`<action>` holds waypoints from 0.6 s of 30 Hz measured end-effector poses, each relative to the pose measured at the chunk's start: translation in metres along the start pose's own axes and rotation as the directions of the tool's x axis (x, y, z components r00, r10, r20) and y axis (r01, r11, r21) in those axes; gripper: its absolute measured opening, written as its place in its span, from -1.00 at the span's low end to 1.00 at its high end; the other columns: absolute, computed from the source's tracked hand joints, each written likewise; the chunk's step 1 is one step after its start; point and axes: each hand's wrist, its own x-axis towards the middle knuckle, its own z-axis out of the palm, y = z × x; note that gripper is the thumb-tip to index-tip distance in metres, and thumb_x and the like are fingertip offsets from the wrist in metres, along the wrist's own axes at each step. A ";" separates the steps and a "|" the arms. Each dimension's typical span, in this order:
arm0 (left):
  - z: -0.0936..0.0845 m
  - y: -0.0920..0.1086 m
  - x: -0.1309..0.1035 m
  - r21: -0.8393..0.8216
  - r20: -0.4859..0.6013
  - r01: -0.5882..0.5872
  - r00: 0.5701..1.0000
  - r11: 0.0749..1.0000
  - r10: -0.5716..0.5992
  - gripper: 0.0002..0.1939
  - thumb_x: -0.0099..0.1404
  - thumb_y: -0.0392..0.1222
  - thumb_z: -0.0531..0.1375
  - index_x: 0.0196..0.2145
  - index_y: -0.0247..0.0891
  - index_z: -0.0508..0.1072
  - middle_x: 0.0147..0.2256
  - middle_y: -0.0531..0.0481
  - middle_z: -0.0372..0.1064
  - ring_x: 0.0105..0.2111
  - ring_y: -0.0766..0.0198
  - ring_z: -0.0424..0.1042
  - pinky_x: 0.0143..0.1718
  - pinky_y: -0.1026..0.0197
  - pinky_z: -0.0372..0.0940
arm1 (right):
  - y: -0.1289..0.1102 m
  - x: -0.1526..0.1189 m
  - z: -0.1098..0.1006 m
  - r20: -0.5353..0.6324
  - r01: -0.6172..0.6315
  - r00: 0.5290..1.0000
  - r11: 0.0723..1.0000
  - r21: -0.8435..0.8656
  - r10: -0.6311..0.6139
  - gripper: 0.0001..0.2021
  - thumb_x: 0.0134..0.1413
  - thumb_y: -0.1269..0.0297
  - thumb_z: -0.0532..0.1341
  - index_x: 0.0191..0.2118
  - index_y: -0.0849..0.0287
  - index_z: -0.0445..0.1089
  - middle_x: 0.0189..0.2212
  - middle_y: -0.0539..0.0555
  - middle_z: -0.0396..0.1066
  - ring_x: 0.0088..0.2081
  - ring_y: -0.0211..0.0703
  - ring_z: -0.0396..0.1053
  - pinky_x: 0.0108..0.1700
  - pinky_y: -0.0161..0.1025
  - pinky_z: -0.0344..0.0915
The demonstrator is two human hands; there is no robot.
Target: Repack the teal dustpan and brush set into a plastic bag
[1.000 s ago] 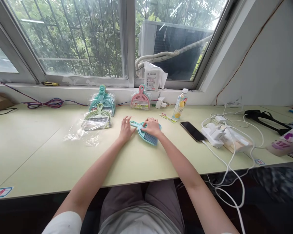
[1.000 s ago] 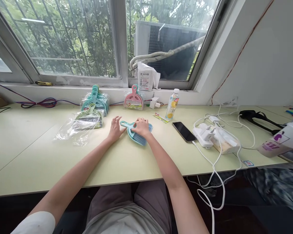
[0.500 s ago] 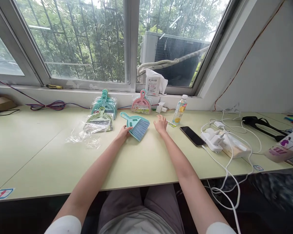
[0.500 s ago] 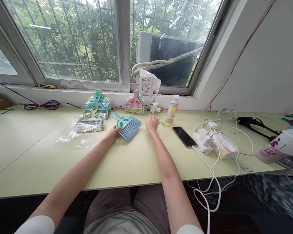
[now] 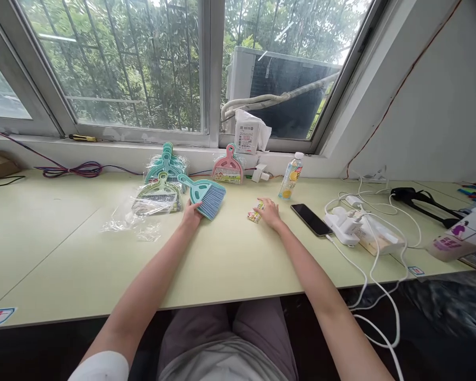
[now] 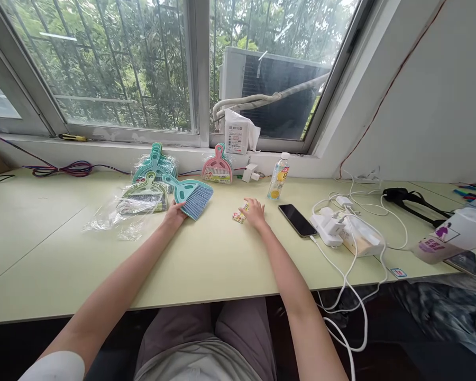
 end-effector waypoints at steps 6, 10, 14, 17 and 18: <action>0.003 -0.004 -0.002 0.069 0.035 0.060 0.997 0.996 -0.062 -0.55 0.08 -0.38 0.24 -0.06 -0.13 0.32 -0.18 -0.04 0.42 -0.23 0.21 0.45 -0.16 0.06 0.41 | -0.011 -0.013 0.005 0.155 0.077 0.986 0.996 -0.056 -0.067 -0.59 0.25 0.05 0.05 0.14 0.04 0.32 0.26 0.11 0.15 0.28 -0.03 0.05 0.29 0.17 -0.29; 0.005 -0.006 -0.004 0.148 0.062 0.110 0.991 0.983 -0.120 -0.55 0.04 -0.33 0.27 -0.09 -0.17 0.31 -0.17 -0.07 0.41 -0.19 0.16 0.45 -0.13 0.04 0.41 | -0.019 -0.008 -0.002 0.005 -0.069 0.998 0.994 0.082 0.069 -0.64 0.21 0.02 0.08 -0.07 0.09 0.48 -0.08 0.13 0.49 -0.04 0.00 0.40 0.08 -0.04 0.18; 0.014 -0.013 -0.014 0.182 0.091 0.127 0.985 0.975 -0.146 -0.54 0.01 -0.31 0.30 -0.11 -0.16 0.30 -0.16 -0.05 0.39 -0.19 0.16 0.45 -0.12 0.05 0.40 | -0.031 0.000 -0.028 -0.260 -0.165 0.929 0.924 0.346 0.263 -0.39 0.27 -0.10 -0.17 -0.04 0.26 0.44 -0.21 0.21 0.51 -0.21 0.00 0.44 -0.14 -0.15 0.30; 0.027 -0.023 -0.026 0.163 0.146 0.131 0.977 0.978 -0.155 -0.52 0.02 -0.27 0.33 -0.11 -0.15 0.29 -0.14 -0.05 0.40 -0.15 0.16 0.45 -0.10 0.07 0.40 | -0.056 -0.007 -0.037 -0.493 -0.035 0.851 0.956 0.291 0.181 -0.37 0.29 -0.10 -0.26 0.13 0.19 0.30 0.01 0.22 0.41 0.04 0.05 0.33 0.11 0.01 0.16; 0.031 -0.027 -0.030 0.148 0.174 0.131 0.972 0.980 -0.156 -0.52 0.02 -0.26 0.34 -0.10 -0.16 0.29 -0.12 -0.06 0.40 -0.14 0.16 0.45 -0.10 0.08 0.39 | -0.067 -0.013 -0.033 -0.519 0.004 0.846 0.971 0.238 0.123 -0.39 0.29 -0.09 -0.25 0.18 0.15 0.25 0.09 0.20 0.35 0.13 0.06 0.25 0.20 0.10 0.02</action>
